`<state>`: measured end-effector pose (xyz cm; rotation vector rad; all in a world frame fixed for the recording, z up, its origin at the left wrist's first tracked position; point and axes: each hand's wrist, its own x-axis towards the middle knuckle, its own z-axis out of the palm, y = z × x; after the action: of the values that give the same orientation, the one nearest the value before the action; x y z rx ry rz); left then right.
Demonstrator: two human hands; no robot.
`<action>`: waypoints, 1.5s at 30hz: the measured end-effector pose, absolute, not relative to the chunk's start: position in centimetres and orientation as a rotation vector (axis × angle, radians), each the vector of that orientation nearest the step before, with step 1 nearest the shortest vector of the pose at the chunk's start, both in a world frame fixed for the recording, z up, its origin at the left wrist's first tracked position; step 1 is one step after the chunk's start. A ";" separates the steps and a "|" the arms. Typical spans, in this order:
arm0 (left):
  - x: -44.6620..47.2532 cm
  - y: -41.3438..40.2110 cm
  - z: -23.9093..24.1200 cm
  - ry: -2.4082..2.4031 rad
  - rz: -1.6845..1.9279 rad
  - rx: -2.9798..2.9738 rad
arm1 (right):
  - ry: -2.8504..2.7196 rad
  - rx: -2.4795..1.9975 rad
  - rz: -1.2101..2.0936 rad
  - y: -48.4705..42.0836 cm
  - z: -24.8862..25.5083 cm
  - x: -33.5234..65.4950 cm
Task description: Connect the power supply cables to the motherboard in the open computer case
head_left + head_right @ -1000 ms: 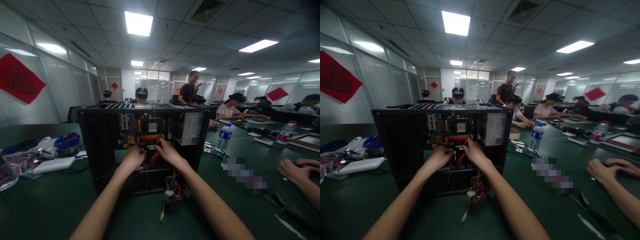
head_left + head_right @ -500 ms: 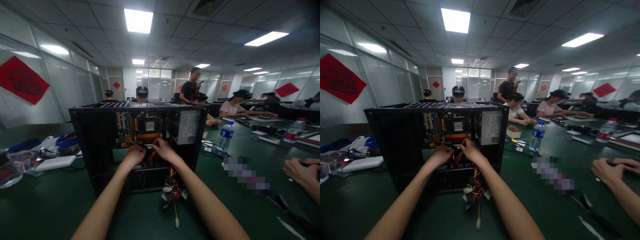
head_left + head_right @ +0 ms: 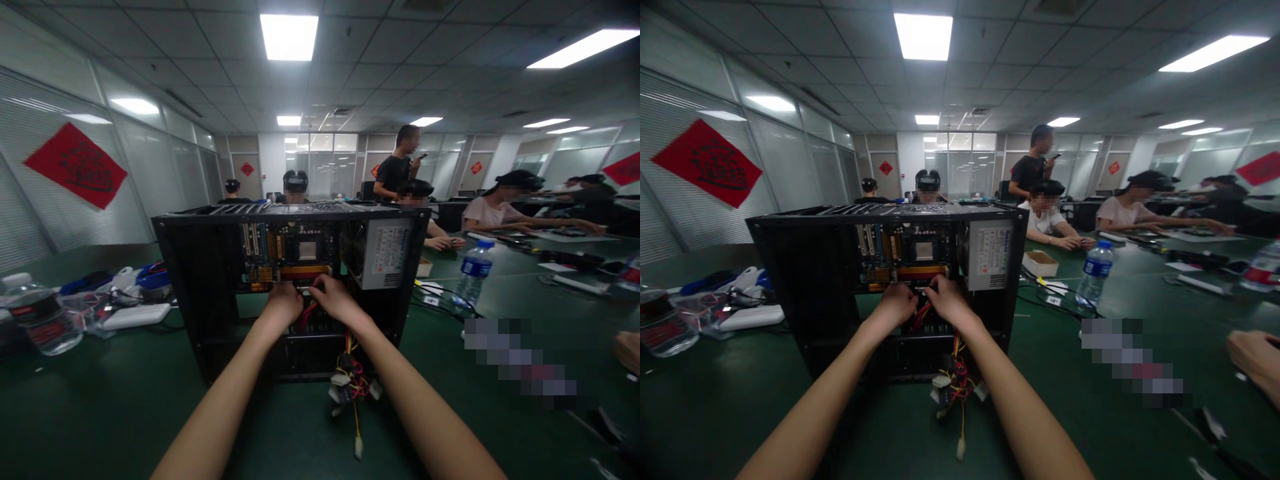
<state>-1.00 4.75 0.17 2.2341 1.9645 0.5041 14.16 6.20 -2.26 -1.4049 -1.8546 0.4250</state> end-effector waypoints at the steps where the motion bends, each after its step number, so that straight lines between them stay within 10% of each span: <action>1: -1.0 4.7 0.1 1.972 0.508 2.233 | -1.854 -1.401 0.425 6.2 -2.3 14.1; 45: -1.2 3.1 -1.0 1.848 0.444 2.139 | -2.070 -1.643 0.313 6.3 -1.5 14.2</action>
<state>-1.20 3.07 -1.00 2.1388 1.8481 0.4441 14.18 6.31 -1.49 -1.6429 -2.0700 0.3132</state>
